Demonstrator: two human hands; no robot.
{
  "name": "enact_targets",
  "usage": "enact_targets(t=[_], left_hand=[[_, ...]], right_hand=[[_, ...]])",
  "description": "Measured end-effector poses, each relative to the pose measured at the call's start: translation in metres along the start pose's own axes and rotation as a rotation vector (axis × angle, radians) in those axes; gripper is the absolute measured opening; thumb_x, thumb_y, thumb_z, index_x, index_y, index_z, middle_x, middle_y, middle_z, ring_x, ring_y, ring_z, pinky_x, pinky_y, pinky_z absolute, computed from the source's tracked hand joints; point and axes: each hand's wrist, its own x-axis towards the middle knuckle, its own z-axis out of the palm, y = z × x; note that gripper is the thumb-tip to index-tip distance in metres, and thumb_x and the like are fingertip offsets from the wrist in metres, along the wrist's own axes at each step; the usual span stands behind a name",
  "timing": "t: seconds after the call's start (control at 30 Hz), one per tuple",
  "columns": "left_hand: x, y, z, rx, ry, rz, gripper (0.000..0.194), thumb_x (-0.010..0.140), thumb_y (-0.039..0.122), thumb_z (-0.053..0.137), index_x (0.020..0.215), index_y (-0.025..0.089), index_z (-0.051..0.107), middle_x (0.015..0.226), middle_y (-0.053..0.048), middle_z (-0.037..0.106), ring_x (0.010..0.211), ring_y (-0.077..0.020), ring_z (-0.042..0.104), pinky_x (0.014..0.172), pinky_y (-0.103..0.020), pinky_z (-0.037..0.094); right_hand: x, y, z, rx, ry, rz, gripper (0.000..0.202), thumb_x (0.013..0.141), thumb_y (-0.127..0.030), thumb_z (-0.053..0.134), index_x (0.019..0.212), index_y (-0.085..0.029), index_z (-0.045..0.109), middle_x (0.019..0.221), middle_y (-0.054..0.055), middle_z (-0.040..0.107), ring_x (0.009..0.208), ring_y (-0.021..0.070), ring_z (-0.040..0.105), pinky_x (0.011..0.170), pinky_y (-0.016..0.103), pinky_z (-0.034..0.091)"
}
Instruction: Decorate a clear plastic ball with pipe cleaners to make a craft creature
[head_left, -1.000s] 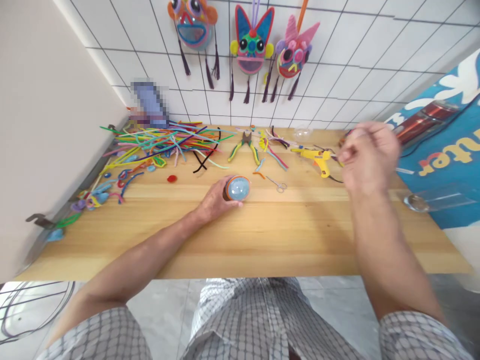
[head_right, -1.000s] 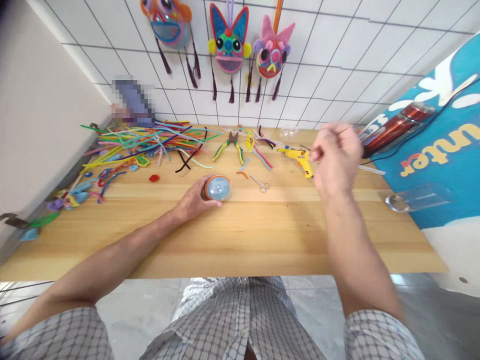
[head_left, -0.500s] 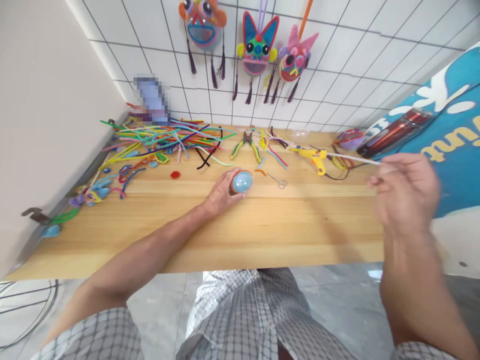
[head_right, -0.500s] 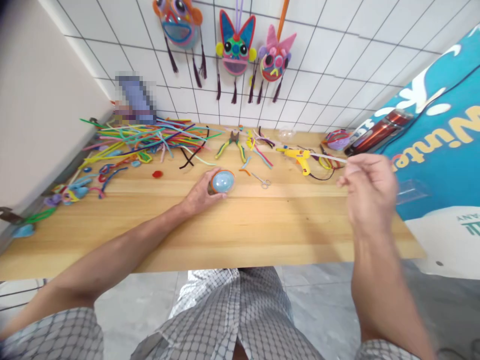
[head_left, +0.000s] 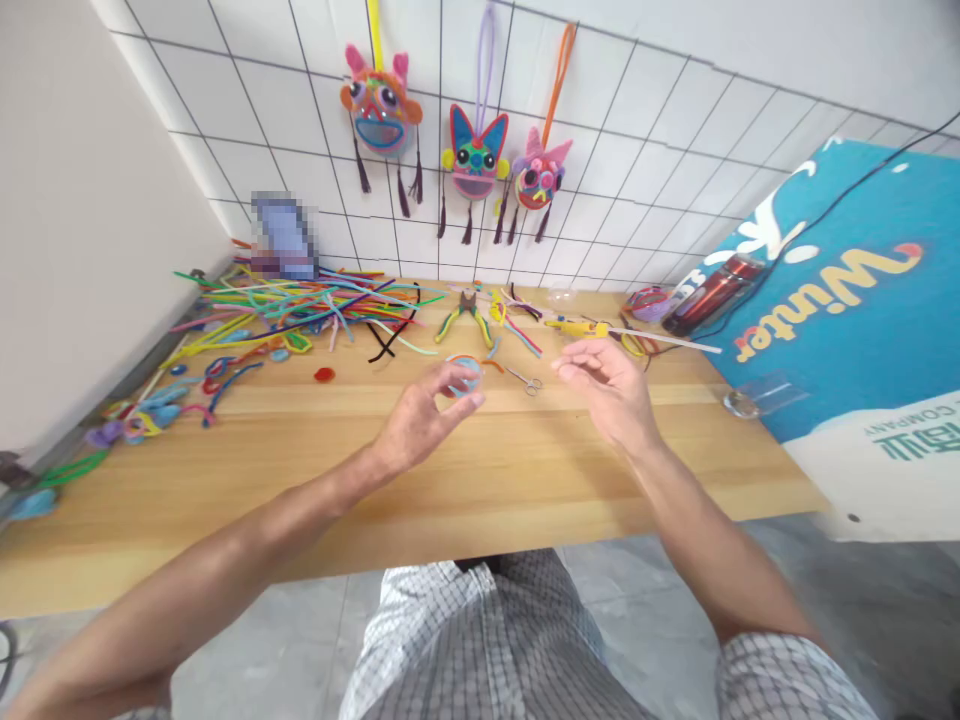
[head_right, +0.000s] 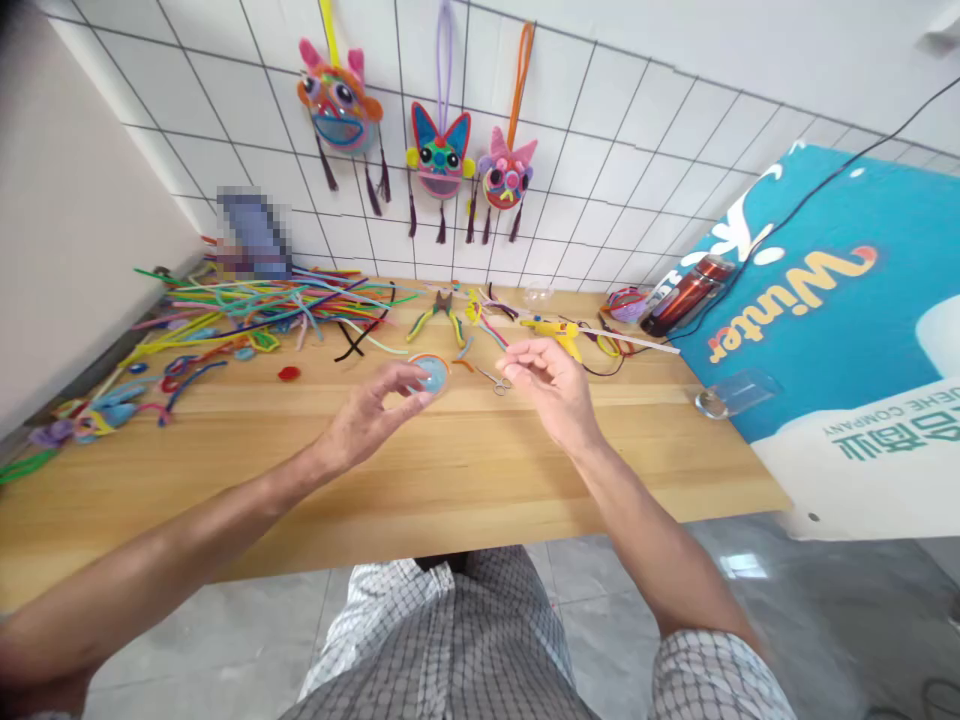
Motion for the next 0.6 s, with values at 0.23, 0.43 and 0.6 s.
enact_targets(t=[0.23, 0.43, 0.6], left_hand=[[0.012, 0.045, 0.054, -0.729, -0.121, -0.463, 0.053, 0.068, 0.061, 0.095, 0.079, 0.016, 0.069, 0.074, 0.0, 0.068, 0.067, -0.0102, 0.06, 0.069, -0.026, 0.049], [0.021, 0.032, 0.067, -0.835, 0.01, -0.55, 0.057, 0.053, 0.058, 0.103, 0.073, 0.014, 0.072, 0.069, 0.0, 0.069, 0.06, -0.0076, 0.059, 0.061, -0.021, 0.047], [0.007, 0.026, -0.008, -0.655, 0.161, -0.523, 0.044, 0.064, 0.047, 0.101, 0.083, 0.015, 0.077, 0.086, -0.003, 0.078, 0.061, -0.008, 0.062, 0.058, -0.021, 0.05]], right_hand=[[-0.024, 0.012, 0.025, -0.08, -0.06, -0.057, 0.031, 0.092, -0.051, 0.081, 0.109, -0.026, 0.074, 0.102, 0.006, 0.085, 0.098, 0.0242, 0.081, 0.093, 0.041, 0.064], [-0.024, 0.02, 0.03, 0.072, -0.153, 0.093, 0.041, 0.093, -0.049, 0.079, 0.126, -0.026, 0.072, 0.123, 0.009, 0.083, 0.116, 0.0257, 0.079, 0.099, 0.041, 0.064], [0.0, 0.021, -0.006, 0.212, -0.247, 0.298, 0.04, 0.085, -0.047, 0.086, 0.117, -0.026, 0.078, 0.123, 0.009, 0.083, 0.11, 0.0245, 0.08, 0.076, 0.031, 0.066]])
